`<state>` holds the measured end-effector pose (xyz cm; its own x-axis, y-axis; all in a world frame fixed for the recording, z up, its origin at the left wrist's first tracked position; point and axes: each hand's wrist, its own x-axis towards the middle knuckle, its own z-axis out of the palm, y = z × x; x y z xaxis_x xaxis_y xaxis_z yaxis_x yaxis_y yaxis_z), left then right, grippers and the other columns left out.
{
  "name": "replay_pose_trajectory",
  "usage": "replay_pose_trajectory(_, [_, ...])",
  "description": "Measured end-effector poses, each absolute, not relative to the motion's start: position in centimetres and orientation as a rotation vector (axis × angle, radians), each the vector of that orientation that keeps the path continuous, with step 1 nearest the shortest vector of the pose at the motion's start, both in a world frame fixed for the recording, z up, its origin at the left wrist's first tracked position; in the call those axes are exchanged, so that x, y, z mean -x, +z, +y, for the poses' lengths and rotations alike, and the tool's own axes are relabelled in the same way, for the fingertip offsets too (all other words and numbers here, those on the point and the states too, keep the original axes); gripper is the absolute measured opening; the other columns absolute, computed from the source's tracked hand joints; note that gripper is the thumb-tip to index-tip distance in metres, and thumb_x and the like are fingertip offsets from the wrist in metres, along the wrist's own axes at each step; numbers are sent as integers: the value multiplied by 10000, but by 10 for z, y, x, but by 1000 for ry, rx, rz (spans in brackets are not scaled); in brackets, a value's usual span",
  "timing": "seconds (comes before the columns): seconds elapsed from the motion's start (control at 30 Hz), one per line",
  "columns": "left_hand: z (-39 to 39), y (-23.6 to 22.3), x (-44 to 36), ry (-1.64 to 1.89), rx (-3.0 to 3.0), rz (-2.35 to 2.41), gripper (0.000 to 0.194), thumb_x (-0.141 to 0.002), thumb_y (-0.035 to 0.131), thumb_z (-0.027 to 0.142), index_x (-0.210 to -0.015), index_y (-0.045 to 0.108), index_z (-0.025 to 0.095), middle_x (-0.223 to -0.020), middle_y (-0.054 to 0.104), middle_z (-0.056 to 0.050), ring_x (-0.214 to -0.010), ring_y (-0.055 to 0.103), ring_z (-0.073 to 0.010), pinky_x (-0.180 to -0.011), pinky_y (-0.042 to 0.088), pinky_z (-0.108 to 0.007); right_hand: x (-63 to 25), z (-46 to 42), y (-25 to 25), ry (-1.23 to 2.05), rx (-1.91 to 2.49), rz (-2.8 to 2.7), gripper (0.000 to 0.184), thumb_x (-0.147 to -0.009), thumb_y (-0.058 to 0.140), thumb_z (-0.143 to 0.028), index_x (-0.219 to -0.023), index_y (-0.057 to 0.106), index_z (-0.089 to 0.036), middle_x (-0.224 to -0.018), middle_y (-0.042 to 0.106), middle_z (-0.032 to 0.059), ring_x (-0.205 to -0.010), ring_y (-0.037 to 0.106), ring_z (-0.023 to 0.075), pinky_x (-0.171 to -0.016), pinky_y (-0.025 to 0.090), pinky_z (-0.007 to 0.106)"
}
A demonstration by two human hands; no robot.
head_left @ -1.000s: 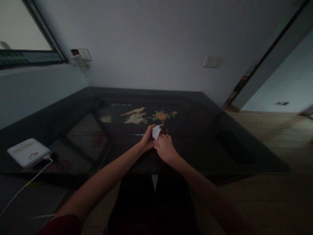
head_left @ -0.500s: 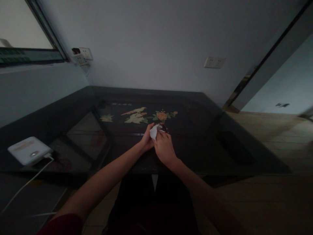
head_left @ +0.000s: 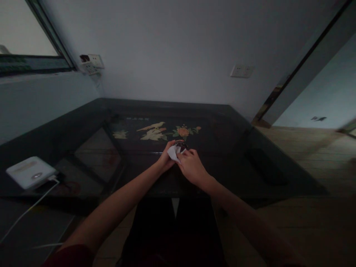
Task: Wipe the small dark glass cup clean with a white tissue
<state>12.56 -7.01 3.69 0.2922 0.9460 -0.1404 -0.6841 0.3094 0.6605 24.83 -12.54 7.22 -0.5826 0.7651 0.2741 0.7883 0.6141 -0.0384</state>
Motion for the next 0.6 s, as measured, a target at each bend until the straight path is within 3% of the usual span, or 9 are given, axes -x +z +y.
replay_pose_trajectory(0.13, [-74, 37, -127, 1164, -594, 586, 306, -872, 428, 323, -954, 660, 140, -777, 690, -41, -704, 638, -154, -729, 478, -251, -246, -128, 74, -324, 1330, -2626, 262, -896, 404, -117, -992, 644, -75, -970, 689, 171, -1017, 556, 277, -917, 323, 429])
replay_pose_trajectory(0.33, [-76, 40, -128, 1176, -530, 544, 316, -886, 411, 330, -937, 660, 142, -799, 699, -40, -769, 654, -155, -811, 475, -253, -234, -131, 61, -416, 1413, -2503, 389, -889, 396, -114, -1238, 501, 20, -1164, 613, 246, -1164, 477, 319, -940, 316, 439])
replay_pose_trajectory(0.6, [-69, 38, -122, 1131, -468, 515, 360, -879, 382, 345, -925, 660, 123, -766, 699, -70, -789, 668, -196, -811, 492, -301, -234, -123, 52, -263, 1192, -2473, 411, -898, 378, -126, -1291, 457, -33, -1296, 541, 218, -1236, 425, 300, -1000, 260, 472])
